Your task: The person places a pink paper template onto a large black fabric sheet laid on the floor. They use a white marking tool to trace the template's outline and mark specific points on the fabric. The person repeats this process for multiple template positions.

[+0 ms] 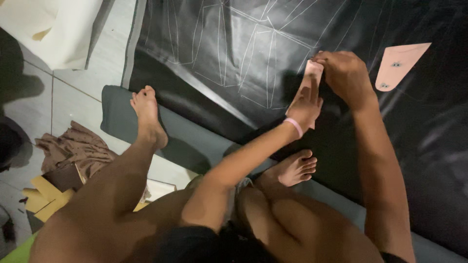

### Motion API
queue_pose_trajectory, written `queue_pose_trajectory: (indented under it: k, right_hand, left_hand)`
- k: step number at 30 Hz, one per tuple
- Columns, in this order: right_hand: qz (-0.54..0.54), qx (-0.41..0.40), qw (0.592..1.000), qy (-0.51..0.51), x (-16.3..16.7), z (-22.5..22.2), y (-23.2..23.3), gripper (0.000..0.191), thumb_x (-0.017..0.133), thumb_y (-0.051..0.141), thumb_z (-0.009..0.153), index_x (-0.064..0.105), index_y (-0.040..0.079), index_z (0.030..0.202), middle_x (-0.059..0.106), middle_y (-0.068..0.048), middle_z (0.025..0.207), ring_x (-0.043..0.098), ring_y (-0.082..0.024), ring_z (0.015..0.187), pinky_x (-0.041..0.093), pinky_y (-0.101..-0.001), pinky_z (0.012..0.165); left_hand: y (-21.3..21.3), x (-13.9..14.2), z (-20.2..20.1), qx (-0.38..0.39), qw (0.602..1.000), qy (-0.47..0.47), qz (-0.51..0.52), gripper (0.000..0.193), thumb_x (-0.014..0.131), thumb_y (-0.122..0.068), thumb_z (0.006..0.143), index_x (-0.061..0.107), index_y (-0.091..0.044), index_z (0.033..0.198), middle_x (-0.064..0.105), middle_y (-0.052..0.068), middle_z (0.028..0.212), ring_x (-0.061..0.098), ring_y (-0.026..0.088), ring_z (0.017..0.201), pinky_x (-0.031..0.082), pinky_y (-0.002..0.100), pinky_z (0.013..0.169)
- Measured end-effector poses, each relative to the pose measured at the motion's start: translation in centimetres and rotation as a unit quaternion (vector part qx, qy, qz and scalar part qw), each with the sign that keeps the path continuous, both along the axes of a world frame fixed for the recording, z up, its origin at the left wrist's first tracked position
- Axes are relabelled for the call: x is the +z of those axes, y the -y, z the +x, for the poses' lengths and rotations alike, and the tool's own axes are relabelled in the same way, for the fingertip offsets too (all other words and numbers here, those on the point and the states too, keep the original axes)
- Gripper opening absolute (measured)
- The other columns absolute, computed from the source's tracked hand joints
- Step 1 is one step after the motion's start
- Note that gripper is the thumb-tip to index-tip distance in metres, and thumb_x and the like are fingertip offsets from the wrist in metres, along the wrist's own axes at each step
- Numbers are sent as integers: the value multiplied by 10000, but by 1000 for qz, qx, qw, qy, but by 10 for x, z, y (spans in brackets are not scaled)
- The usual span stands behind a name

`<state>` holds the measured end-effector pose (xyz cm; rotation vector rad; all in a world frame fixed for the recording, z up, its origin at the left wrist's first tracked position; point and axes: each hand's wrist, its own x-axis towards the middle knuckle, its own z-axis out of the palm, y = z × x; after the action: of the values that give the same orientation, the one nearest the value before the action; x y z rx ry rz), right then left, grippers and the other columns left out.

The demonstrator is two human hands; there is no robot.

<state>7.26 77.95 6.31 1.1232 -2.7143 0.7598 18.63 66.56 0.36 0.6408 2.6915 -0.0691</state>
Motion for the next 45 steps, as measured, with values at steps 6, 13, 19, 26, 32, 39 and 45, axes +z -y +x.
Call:
queue_pose_trajectory:
  k: [6,13,19,26,32,39,45]
  right_hand:
    - [81,-28,995,41,-7,1,-20,130,647,63,1072,705,97,1183,735,-24,982,712,-177,838,568,-318,831]
    - [65,-91,993,43,-42,19,-49,167,570,35,1104,691,120,1182,724,-28,1020,702,-162,865,567,-289,795]
    - [60,-121,986,99,-26,129,-39,375,645,9,878,675,116,1237,703,-67,862,686,-272,745,563,-395,671]
    - [-25,-108,967,228,1,201,-52,368,695,-17,877,670,86,1229,765,-60,1004,752,-233,865,605,-358,756]
    - [-70,-80,985,138,-22,185,-11,352,620,-72,867,650,112,1166,758,-69,1191,754,-271,990,614,-360,835]
    - [15,-209,961,180,0,198,-47,264,629,-49,953,666,69,1186,756,-115,1150,752,-258,877,597,-358,724]
    - [-103,-233,944,212,-15,160,-25,261,552,-59,1013,669,76,1203,757,-92,1198,746,-273,939,600,-379,781]
  left_hand:
    - [39,-11,-8,22,982,15,188,235,595,-198,914,726,-137,1099,373,240,1590,516,340,1296,486,434,977]
    - [75,-8,-12,-10,977,2,212,330,647,-170,888,751,-345,1148,426,-33,1566,493,252,1318,317,605,1122]
    - [88,7,-25,-25,965,62,254,539,848,-114,644,733,-293,1140,389,5,1613,481,223,1310,276,620,1122]
    - [86,19,-33,-13,961,93,259,506,875,-125,654,722,-287,1108,406,-26,1598,493,217,1277,275,620,1154]
    - [84,19,-32,-18,963,94,253,514,875,-126,650,727,-295,1113,448,-36,1528,485,238,1290,267,628,1136]
    - [88,17,-36,11,958,122,260,711,872,-103,659,615,-269,1301,528,-25,1444,478,236,1317,235,590,1150]
    - [87,21,-41,68,946,171,267,941,895,-144,675,399,-188,1473,591,37,1384,482,232,1335,208,547,1167]
